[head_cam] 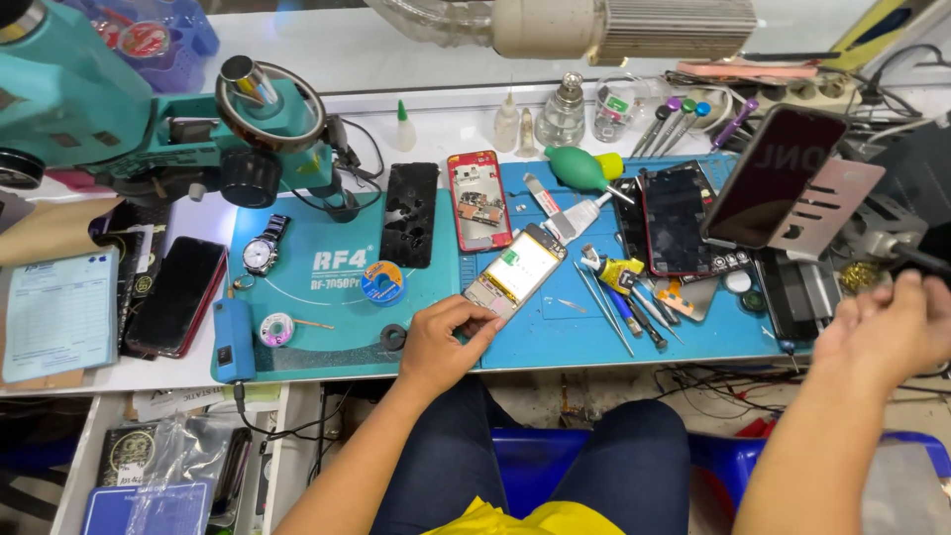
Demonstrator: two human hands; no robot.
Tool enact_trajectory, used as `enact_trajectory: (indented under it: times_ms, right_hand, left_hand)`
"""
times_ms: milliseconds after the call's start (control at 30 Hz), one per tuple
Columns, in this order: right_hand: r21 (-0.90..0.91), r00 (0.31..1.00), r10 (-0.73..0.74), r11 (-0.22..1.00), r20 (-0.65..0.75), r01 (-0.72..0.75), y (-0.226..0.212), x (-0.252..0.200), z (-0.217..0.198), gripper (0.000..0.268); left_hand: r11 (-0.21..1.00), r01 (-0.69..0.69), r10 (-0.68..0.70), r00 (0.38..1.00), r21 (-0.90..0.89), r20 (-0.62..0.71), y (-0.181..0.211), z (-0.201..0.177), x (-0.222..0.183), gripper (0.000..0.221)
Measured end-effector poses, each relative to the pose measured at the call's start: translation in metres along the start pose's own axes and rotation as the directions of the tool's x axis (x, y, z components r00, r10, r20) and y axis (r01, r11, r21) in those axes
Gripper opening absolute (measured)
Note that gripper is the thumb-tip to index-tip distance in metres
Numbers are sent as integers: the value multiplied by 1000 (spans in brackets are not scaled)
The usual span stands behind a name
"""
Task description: Soldering and inspecting components on a mobile phone motherboard using a soldering iron and tweezers.
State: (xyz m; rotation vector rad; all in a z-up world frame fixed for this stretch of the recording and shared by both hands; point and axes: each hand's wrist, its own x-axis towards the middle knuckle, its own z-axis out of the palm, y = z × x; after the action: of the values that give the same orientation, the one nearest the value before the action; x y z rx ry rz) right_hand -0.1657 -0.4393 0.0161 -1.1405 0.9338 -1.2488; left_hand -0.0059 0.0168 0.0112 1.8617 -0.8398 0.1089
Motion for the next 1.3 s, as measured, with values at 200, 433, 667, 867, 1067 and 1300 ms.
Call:
enact_trajectory:
  times_ms: [200,433,667,867,1067,1300]
  right_hand:
    - [-175,696,-482,742,532,647,-14,-163,128,9]
    - [-148,100,-486,-60,868,987,88,-118,295,10]
    - [-150,-6,-488,-280,873,948,115,-108,334,5]
    - [-80,-45,-651,-161,758,984,40,-132,304,14]
    - [117,74,-732,206,678,971,-49,-215,171,16]
    - [197,114,-726,329,679,924,-30,-283,100,13]
  left_hand:
    - [1000,11,-11,1000,-26,10,5,-4,-1,21]
    - [994,-12,0,995,-112,-104,9,-7,3,12]
    - [990,-7,-13,991,-143,-136,6,-9,5,7]
    - [992,-53,32,982,-111,-186,0,-9,4,11]
    - [991,-70,28,943,-116,-333,25,-10,1,20]
    - [653,308,-440,898,-691,-16,47,33,1,36]
